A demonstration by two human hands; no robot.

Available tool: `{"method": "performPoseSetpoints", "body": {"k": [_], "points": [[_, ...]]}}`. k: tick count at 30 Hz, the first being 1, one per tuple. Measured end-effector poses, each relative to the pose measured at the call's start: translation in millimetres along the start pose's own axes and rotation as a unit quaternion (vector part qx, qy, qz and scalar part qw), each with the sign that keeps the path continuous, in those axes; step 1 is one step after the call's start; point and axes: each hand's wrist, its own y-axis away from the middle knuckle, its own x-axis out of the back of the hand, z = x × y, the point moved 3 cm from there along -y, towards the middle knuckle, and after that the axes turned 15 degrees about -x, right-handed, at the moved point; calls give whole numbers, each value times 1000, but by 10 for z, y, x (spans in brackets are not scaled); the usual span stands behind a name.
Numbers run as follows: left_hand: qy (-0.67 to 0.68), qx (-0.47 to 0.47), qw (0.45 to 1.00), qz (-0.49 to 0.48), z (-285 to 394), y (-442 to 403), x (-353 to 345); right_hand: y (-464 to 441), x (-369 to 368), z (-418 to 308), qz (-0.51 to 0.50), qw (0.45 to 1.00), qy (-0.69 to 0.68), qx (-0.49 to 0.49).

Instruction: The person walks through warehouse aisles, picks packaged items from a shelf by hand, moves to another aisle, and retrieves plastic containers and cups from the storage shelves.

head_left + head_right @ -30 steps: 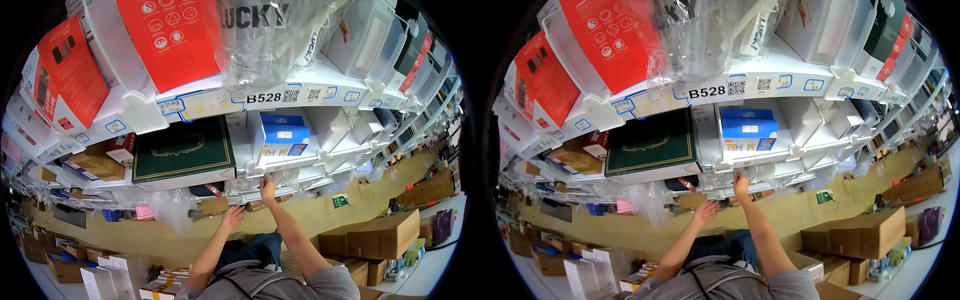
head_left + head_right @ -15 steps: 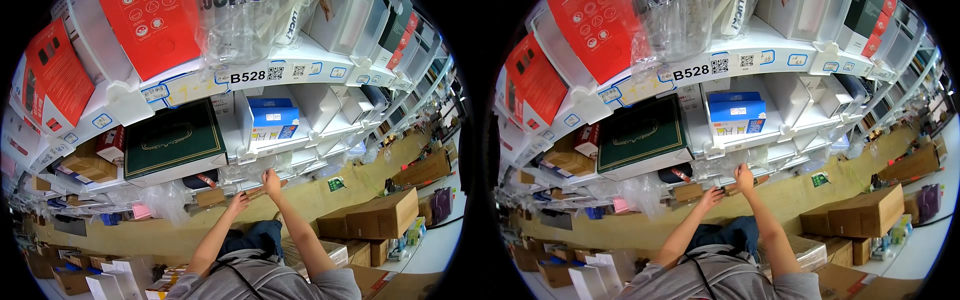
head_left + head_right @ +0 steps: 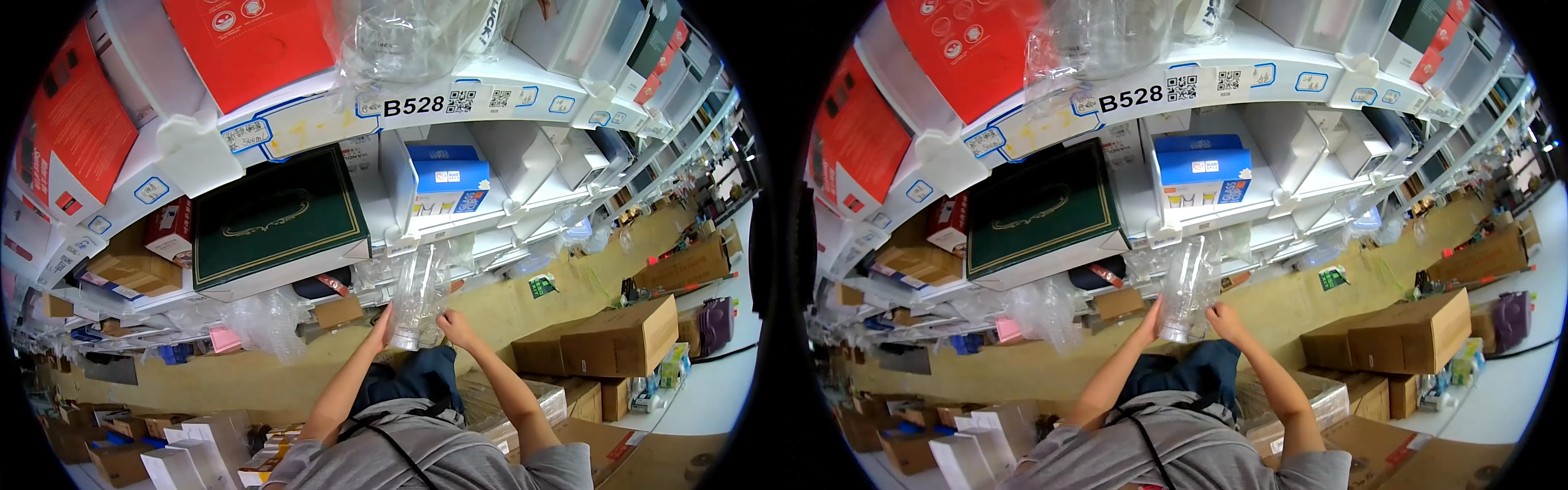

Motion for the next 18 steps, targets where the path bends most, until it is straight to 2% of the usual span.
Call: {"method": "performPoseSetpoints", "body": {"k": [1,2,3,4,8,10,11,12,13,14,16,18], "points": [[-25,37,999,-16,33,68,-42,3,-34,72,-48,997,-53,-16],[-18,61,997,-32,-5,85,50,14,-34,145,-46,997,-54,-19],[-19,64,997,-34,10,129,27,74,-5,122,-141,974,-137,-114],[-47,65,996,-27,22,177,11,143,-5,111,-233,926,-216,-204],[-55,124,991,-1,118,366,-29,243,-24,123,-294,890,-248,-243],[-74,141,987,-3,215,473,-67,264,-17,143,-312,922,-158,-169],[-39,162,986,9,269,521,-90,293,-48,155,-314,921,-158,-170],[-4,182,983,22,335,574,-136,295,35,112,-103,990,-73,-62],[-2,183,983,25,410,619,-182,366,144,-33,114,992,16,50],[12,174,984,23,482,655,-236,412,182,-106,110,993,17,49],[18,164,986,15,483,667,-199,615,353,-549,81,978,65,180],[21,163,986,18,520,694,-243,689,300,-630,49,978,59,195]]}}
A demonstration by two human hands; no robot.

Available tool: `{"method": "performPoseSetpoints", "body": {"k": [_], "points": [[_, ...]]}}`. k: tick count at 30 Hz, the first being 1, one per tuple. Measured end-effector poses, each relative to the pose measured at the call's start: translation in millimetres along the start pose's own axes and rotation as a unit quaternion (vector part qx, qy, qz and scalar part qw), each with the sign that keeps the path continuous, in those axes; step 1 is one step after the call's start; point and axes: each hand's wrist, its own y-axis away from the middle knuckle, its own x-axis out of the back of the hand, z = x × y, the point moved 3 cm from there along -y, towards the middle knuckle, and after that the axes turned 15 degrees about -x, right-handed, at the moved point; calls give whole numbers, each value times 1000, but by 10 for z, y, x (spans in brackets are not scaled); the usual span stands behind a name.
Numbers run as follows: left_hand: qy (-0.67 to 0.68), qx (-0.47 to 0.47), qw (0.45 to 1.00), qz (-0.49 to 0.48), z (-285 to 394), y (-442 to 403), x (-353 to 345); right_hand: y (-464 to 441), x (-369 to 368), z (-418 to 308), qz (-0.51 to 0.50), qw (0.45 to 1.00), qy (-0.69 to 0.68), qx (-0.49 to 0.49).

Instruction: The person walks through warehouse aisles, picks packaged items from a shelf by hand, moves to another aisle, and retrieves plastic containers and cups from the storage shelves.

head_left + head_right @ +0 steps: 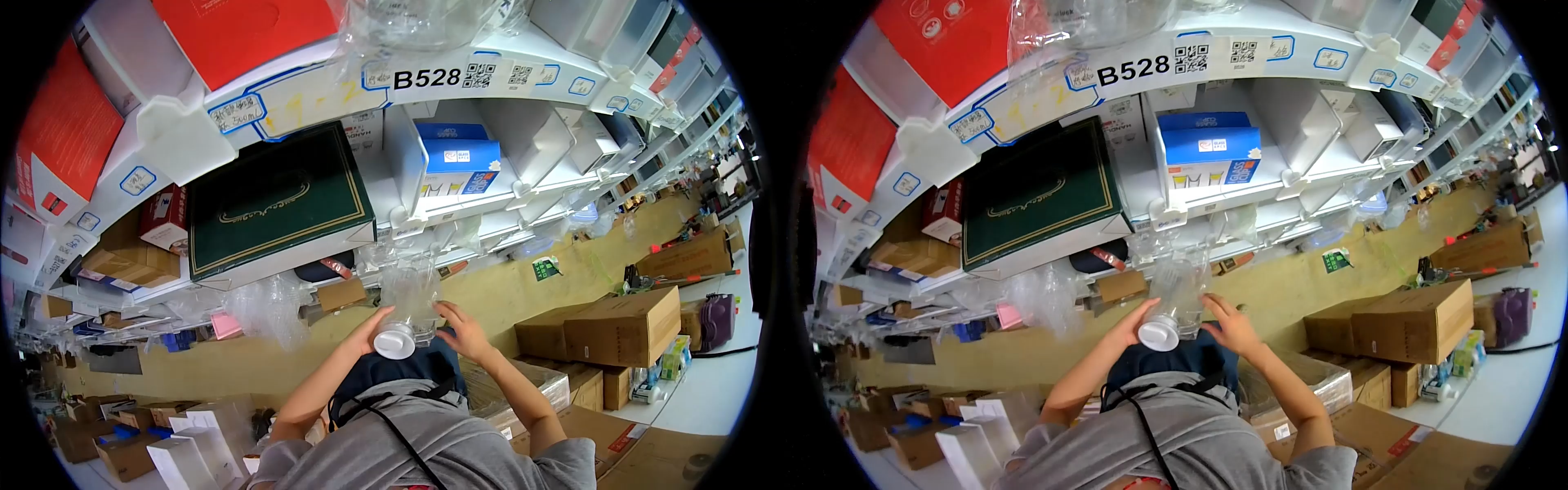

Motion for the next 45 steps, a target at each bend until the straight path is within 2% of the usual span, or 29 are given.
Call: {"method": "performPoseSetpoints", "body": {"k": [2,4,5,7,10,11,14,16,20,22,23,25,27,29,32,35,37,38,41,43,44,45], "points": [[-17,1,1000,-3,18,19,-27,23,-74,-16,-28,999,-12,18],[-2,16,1000,-4,18,33,-3,28,-129,38,30,998,-37,44],[9,30,999,-7,4,46,10,52,-163,63,28,998,-38,44],[25,38,999,-7,-46,70,44,127,-185,68,61,996,-3,64],[76,52,996,-15,-155,39,119,163,-118,56,41,995,17,86],[111,58,992,-21,-189,24,143,160,-87,36,41,995,17,84],[102,72,992,-22,-161,48,126,113,-21,5,57,996,4,63],[101,75,992,-30,-149,77,97,68,-50,71,20,997,-34,-63],[87,68,993,-50,-129,108,32,39,-309,222,-26,992,-6,-127],[88,69,993,-43,-129,101,22,16,-475,361,-65,972,-31,-225],[89,69,993,-36,-136,100,19,23,-524,408,-65,971,-31,-226],[116,82,989,-38,-196,5,139,-12,-612,385,-150,938,-117,-289],[143,92,985,-38,-248,-8,220,9,-607,275,-149,942,-118,-277],[146,59,987,-25,-246,-8,219,21,-557,137,-147,946,-118,-264],[122,46,991,-17,-206,19,138,59,-473,9,-184,915,-180,-311],[125,13,992,-22,-132,86,-3,70,-467,-21,-219,920,-206,-253],[118,7,993,-26,-82,120,-65,111,-507,35,-123,951,-223,-175],[110,3,993,-31,-73,123,-84,144,-560,72,-123,951,-223,-176],[146,13,989,-15,-117,80,7,147,-601,69,-73,968,-138,-198],[160,19,987,-26,-166,-5,113,90,-613,114,-10,964,-87,-253],[175,24,984,-34,-193,-36,164,52,-710,264,56,961,-111,-246],[174,25,984,-34,-187,-20,141,-9,-815,479,4,928,-195,-319]]}}
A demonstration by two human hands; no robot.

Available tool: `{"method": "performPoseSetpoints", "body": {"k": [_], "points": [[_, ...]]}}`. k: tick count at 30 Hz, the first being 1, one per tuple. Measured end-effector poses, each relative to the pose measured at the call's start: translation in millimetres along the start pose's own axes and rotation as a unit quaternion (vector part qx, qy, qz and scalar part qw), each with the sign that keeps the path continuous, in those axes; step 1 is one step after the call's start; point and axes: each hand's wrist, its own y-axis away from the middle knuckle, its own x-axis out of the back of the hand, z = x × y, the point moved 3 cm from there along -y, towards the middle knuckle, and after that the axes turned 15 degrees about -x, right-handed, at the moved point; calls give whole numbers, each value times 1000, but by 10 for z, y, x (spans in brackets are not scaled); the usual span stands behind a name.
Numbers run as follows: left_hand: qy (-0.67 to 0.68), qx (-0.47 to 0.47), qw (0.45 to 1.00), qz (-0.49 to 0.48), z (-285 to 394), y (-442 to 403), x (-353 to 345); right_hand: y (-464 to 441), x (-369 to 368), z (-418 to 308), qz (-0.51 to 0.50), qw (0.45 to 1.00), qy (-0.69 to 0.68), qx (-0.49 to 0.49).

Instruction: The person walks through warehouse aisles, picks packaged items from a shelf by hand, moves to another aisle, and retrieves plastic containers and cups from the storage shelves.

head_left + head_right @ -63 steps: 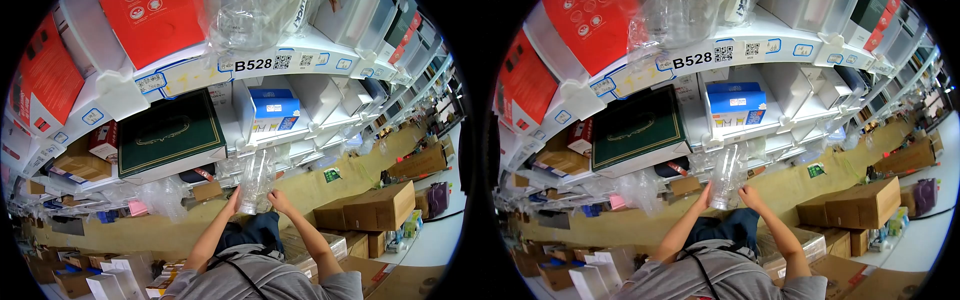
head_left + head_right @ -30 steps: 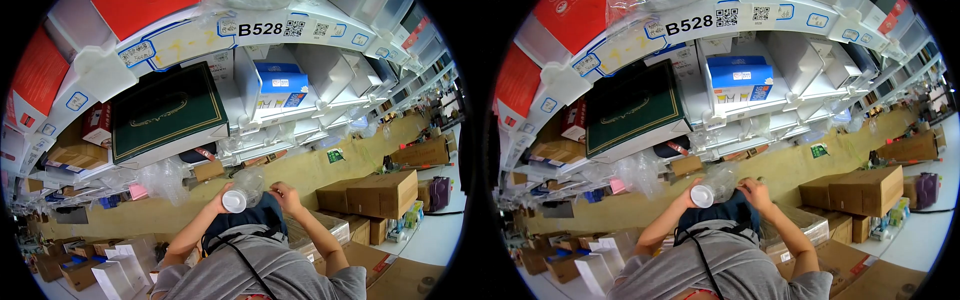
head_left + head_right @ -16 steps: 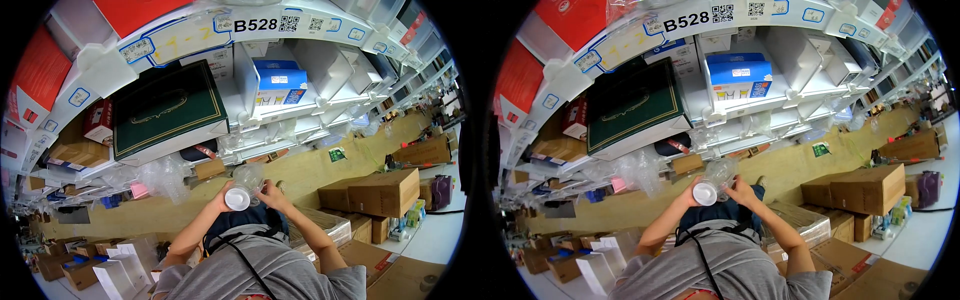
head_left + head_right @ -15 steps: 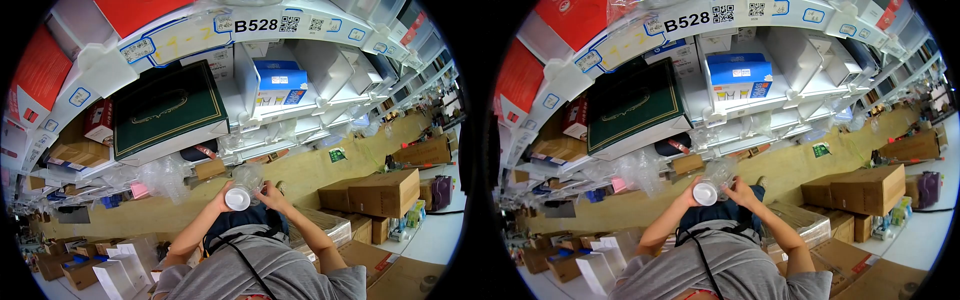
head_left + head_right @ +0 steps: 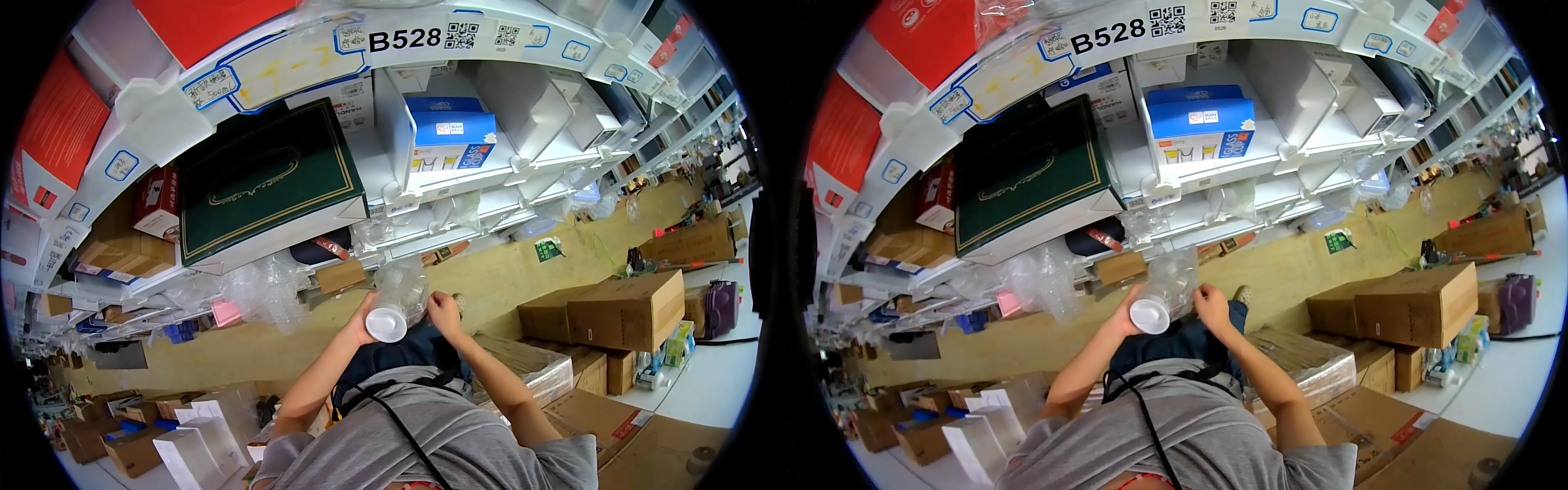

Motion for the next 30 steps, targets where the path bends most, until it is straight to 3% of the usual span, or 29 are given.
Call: {"method": "performPoseSetpoints", "body": {"k": [2,6,8,11,18,21,23,26,30], "points": [[-21,-3,998,53,-23,47,-57,-163,5,90,-65,983,-119,-126],[-13,-2,997,80,-30,36,-53,-261,27,134,-38,988,-109,-102],[-21,-6,997,71,-31,27,-49,-373,40,232,27,996,-77,-30],[-21,-5,998,53,-41,17,-32,-357,107,93,43,998,-48,-5],[-59,12,997,53,-36,9,-24,-509,157,11,51,999,-14,4],[-124,-17,990,63,-40,-41,30,-532,162,-42,21,998,-59,-29],[-66,-9,995,70,-57,-50,52,-524,248,-88,98,990,27,99],[-69,-11,990,125,-52,-24,46,-338,369,-242,121,972,102,177],[-63,-12,990,124,-83,-87,222,-63,416,-344,62,968,176,169]]}}
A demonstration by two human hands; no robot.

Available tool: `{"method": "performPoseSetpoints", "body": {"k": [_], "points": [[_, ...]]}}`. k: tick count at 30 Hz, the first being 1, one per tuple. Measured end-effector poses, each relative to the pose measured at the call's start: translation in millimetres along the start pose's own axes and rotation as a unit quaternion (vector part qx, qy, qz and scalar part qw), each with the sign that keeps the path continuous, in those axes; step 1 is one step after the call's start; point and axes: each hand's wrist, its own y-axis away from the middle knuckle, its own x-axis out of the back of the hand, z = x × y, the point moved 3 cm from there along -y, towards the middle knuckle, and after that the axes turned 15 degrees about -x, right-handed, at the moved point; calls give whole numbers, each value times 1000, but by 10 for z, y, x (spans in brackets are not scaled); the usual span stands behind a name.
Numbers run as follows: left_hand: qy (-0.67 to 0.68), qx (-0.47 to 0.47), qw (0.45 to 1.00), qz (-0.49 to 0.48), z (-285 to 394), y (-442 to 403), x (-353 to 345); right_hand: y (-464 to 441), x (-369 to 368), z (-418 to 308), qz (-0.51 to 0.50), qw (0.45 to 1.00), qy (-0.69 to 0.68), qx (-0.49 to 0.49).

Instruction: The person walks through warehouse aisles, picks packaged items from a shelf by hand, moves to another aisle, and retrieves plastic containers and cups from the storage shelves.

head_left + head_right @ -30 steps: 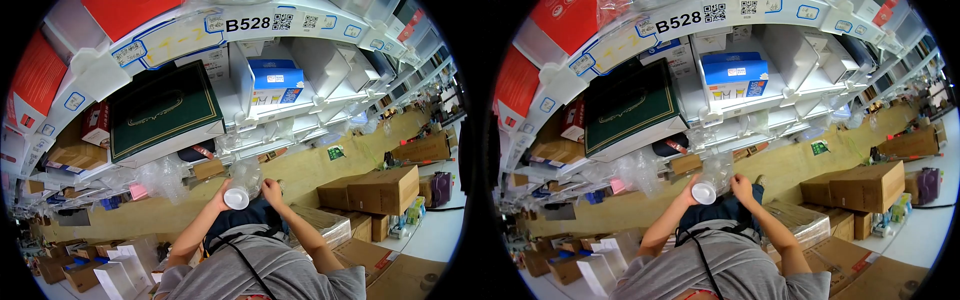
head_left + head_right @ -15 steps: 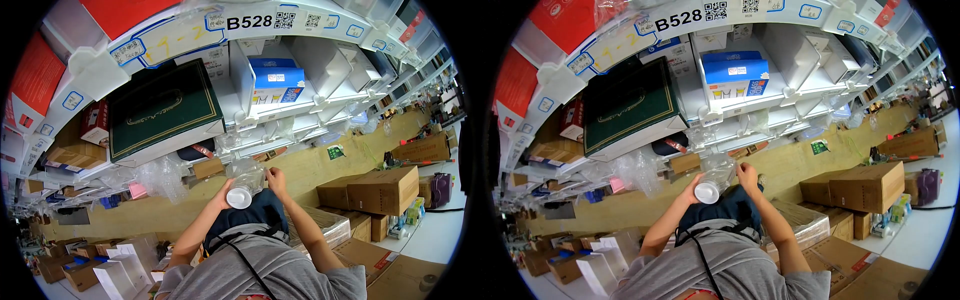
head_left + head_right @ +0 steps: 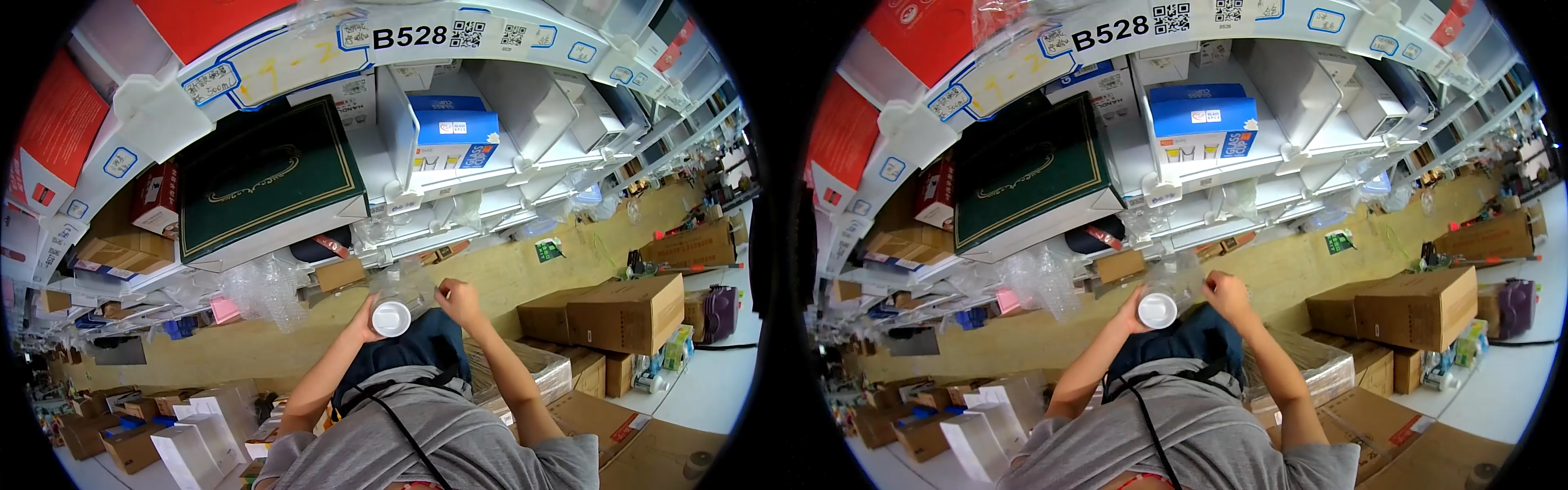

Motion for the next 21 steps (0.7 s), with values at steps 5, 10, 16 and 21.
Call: {"method": "performPoseSetpoints", "body": {"k": [5,10,16,21], "points": [[-118,21,992,35,-24,83,-48,310,41,-392,-67,994,-32,77],[-446,-19,895,3,-48,-198,298,313,-56,-369,-78,989,-82,97],[-740,-306,597,44,168,94,-161,201,169,-103,-43,999,3,-26],[-714,-405,564,89,471,440,-509,322,185,-46,-83,995,24,-52]]}}
